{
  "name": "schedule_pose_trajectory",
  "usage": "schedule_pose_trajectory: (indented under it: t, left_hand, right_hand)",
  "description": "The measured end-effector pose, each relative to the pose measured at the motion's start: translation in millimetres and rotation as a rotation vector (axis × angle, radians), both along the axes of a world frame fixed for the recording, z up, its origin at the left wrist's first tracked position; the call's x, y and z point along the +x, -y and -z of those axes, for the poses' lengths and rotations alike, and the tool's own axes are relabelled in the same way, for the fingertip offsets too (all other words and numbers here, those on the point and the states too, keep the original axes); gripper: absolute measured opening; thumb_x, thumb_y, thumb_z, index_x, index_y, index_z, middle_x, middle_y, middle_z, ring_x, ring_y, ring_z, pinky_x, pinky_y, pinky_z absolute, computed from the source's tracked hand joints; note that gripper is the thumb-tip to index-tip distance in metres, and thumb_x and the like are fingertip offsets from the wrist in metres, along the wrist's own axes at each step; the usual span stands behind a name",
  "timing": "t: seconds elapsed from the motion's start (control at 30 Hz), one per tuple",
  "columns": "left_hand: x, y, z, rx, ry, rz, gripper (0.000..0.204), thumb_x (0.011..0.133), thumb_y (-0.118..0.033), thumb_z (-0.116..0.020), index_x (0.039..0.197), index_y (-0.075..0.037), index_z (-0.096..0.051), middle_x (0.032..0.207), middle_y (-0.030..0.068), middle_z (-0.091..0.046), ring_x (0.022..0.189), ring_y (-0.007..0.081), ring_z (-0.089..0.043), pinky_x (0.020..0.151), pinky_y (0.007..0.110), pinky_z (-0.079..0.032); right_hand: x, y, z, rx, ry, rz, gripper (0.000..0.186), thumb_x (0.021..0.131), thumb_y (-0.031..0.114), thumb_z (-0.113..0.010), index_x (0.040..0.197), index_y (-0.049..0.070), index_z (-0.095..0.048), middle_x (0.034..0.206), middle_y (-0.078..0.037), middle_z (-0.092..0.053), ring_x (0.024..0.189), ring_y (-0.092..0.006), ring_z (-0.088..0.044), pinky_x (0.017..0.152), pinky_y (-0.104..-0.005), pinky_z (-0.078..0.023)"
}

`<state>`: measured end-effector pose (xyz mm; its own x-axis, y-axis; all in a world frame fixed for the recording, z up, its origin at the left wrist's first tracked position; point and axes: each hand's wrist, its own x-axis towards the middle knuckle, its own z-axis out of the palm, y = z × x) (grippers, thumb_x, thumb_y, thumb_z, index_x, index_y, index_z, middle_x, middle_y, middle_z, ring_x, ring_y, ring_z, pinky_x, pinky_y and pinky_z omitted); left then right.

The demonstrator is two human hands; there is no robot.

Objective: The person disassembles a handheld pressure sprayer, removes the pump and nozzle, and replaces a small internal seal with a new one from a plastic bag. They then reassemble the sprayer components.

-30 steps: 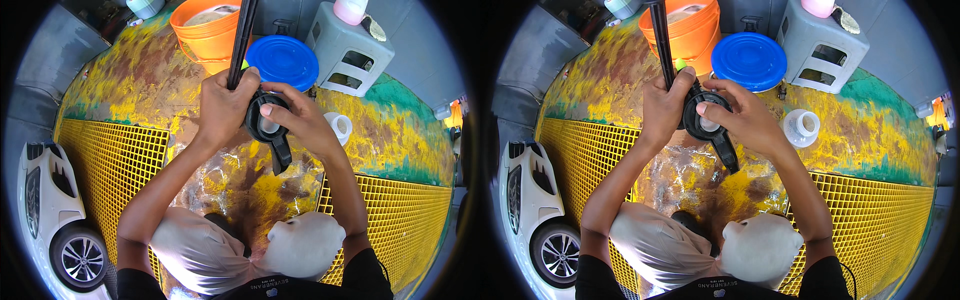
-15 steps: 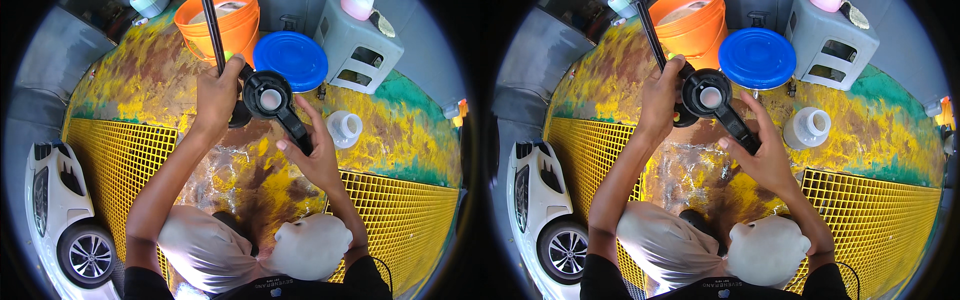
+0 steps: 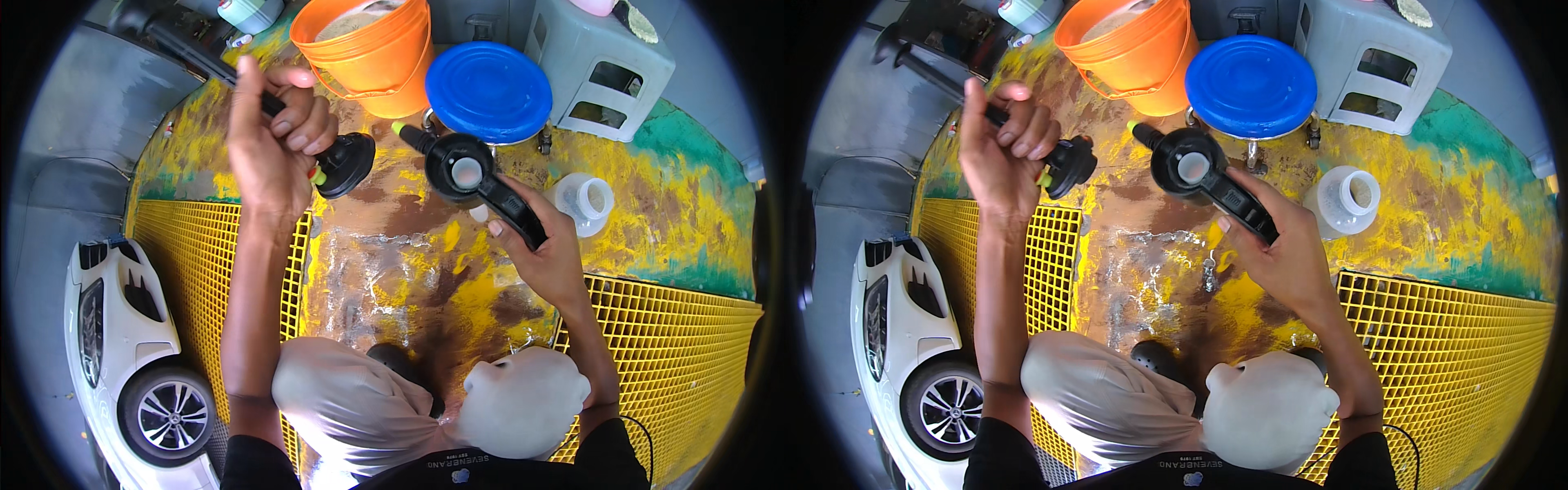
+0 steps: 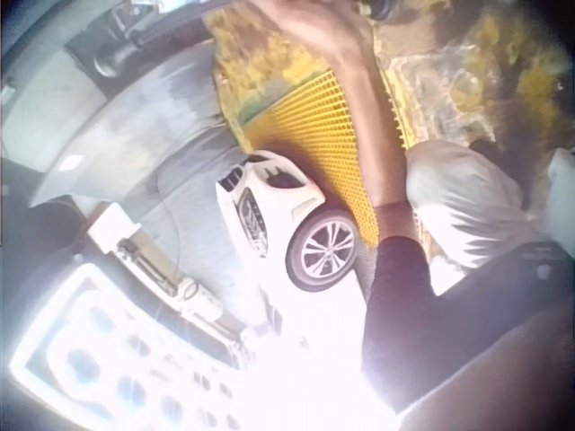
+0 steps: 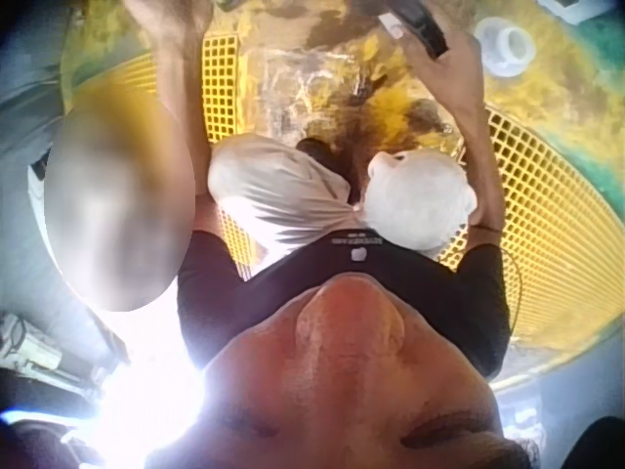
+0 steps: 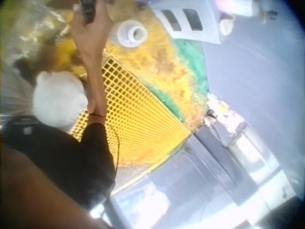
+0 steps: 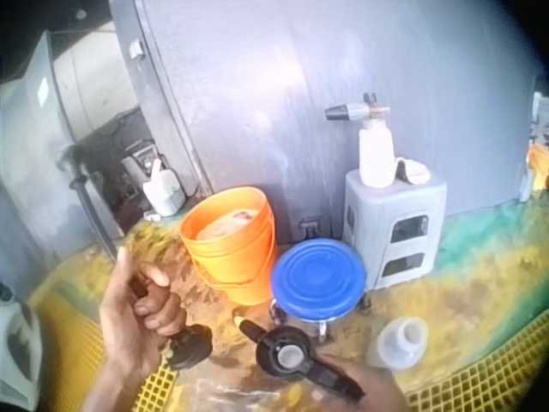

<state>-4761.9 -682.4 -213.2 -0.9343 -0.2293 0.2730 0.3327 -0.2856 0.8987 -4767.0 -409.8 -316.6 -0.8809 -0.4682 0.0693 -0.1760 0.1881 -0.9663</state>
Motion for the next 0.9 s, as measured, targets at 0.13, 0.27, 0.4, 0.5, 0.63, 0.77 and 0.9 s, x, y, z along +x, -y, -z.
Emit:
schedule_pose_trajectory:
  t: [0.13, 0.27, 0.4, 0.5, 0.63, 0.77, 0.9]
  left_hand:
    - [5, 9, -14, 0.096, -0.111, 0.260, 0.062, 0.106, -0.052, -0.028, 0.094, -0.001, -0.060, 0.059, -0.0050, -0.031, 0.047, 0.0071, -0.028, 0.046, 0.024, -0.027]
    - [6, 13, -21, 0.230, -0.098, 0.373, 0.058, 0.106, -0.051, -0.030, 0.096, 0.000, -0.057, 0.062, -0.0038, -0.034, 0.051, 0.0083, -0.031, 0.050, 0.025, -0.031]
    - [8, 7, -23, 0.313, -0.030, 0.313, 0.055, 0.106, -0.050, -0.032, 0.092, -0.002, -0.055, 0.062, -0.0038, -0.032, 0.052, 0.0088, -0.030, 0.051, 0.026, -0.032]
    - [13, -4, -27, 0.225, 0.004, 0.187, 0.053, 0.106, -0.049, -0.032, 0.090, -0.003, -0.054, 0.063, -0.0038, -0.030, 0.052, 0.0087, -0.028, 0.051, 0.025, -0.030]
    - [24, -22, -35, 0.128, 0.005, 0.117, 0.049, 0.107, -0.045, -0.034, 0.092, -0.002, -0.053, 0.064, -0.0037, -0.030, 0.055, 0.0088, -0.028, 0.052, 0.025, -0.029]
    - [30, -33, -39, 0.149, -0.062, 0.220, 0.041, 0.108, -0.036, -0.036, 0.099, 0.001, -0.051, 0.069, -0.0018, -0.033, 0.061, 0.0105, -0.031, 0.057, 0.026, -0.032]
    - [33, -37, -40, 0.123, -0.168, 0.254, 0.036, 0.108, -0.030, -0.035, 0.105, 0.003, -0.050, 0.074, 0.0001, -0.036, 0.065, 0.0121, -0.031, 0.060, 0.028, -0.033]
  right_hand:
    - [1, 5, -3, -0.045, 0.022, -0.112, 0.045, 0.089, 0.011, -0.071, 0.130, 0.000, -0.057, 0.097, -0.007, -0.069, 0.087, -0.0083, -0.060, 0.079, -0.0250, -0.049]
    - [4, 4, -19, 0.030, 0.100, -0.193, 0.045, 0.087, 0.010, -0.072, 0.129, 0.001, -0.058, 0.100, -0.010, -0.070, 0.089, -0.0108, -0.063, 0.080, -0.0262, -0.050]
    - [9, 8, -28, 0.008, -0.044, -0.202, 0.046, 0.085, 0.006, -0.071, 0.128, 0.000, -0.058, 0.106, -0.015, -0.070, 0.092, -0.0157, -0.066, 0.082, -0.0290, -0.052]
    - [12, 6, -26, 0.019, -0.142, -0.173, 0.047, 0.083, 0.003, -0.070, 0.128, 0.000, -0.058, 0.113, -0.019, -0.069, 0.098, -0.0225, -0.069, 0.086, -0.0318, -0.052]
    - [12, 0, -13, -0.043, -0.282, -0.168, 0.049, 0.080, 0.001, -0.071, 0.127, -0.001, -0.059, 0.116, -0.020, -0.068, 0.103, -0.0276, -0.069, 0.088, -0.0331, -0.052]
    - [13, -9, -1, -0.099, -0.328, -0.179, 0.047, 0.078, 0.001, -0.073, 0.123, -0.003, -0.060, 0.115, -0.020, -0.068, 0.102, -0.0280, -0.070, 0.088, -0.0333, -0.053]
    - [14, -16, 6, -0.117, -0.406, -0.183, 0.047, 0.077, 0.005, -0.075, 0.121, -0.004, -0.061, 0.112, -0.021, -0.069, 0.099, -0.0286, -0.071, 0.087, -0.0342, -0.054]
